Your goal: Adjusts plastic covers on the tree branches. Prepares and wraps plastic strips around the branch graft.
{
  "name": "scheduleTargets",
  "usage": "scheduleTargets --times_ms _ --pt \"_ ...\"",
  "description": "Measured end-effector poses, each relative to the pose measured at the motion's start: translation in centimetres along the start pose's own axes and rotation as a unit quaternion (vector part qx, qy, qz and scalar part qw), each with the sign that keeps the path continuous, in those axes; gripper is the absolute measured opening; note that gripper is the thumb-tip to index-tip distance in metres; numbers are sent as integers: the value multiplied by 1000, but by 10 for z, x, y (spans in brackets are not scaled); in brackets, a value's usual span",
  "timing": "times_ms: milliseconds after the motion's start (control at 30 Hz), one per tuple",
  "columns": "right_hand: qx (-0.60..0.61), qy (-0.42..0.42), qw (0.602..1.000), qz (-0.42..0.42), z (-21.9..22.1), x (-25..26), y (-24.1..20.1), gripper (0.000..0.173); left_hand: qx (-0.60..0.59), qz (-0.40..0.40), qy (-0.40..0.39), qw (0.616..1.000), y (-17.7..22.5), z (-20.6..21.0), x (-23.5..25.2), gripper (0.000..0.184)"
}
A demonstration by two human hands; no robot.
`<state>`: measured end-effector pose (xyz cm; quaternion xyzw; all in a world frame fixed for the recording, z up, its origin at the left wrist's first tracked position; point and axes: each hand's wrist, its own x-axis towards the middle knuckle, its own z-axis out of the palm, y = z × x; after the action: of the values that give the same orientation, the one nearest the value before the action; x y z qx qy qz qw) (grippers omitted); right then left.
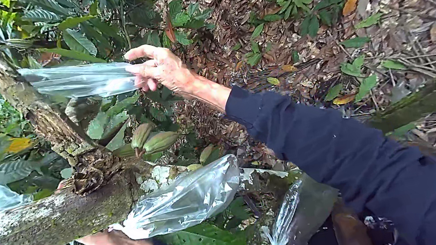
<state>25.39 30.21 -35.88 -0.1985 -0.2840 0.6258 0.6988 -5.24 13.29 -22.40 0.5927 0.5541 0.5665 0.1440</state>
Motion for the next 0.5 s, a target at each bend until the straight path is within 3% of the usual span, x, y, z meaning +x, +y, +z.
scheduleTargets --times_ms 67,133,233,333,500 --pt "-5 26 1000 -8 -13 -3 1 39 42 43 -31 998 -31 -35 -4 53" --pt "-25 46 999 -10 -25 -9 4 35 87 0 3 996 -40 -38 -7 56" --pt "-69 58 996 26 -36 -26 10 29 87 -106 80 987 -2 14 -37 54" --pt "-105 6 991 87 -35 -45 15 25 100 -245 106 958 56 73 -72 42" --pt "-128 -83 978 141 -25 -68 27 24 141 -310 -14 940 70 101 -98 28"
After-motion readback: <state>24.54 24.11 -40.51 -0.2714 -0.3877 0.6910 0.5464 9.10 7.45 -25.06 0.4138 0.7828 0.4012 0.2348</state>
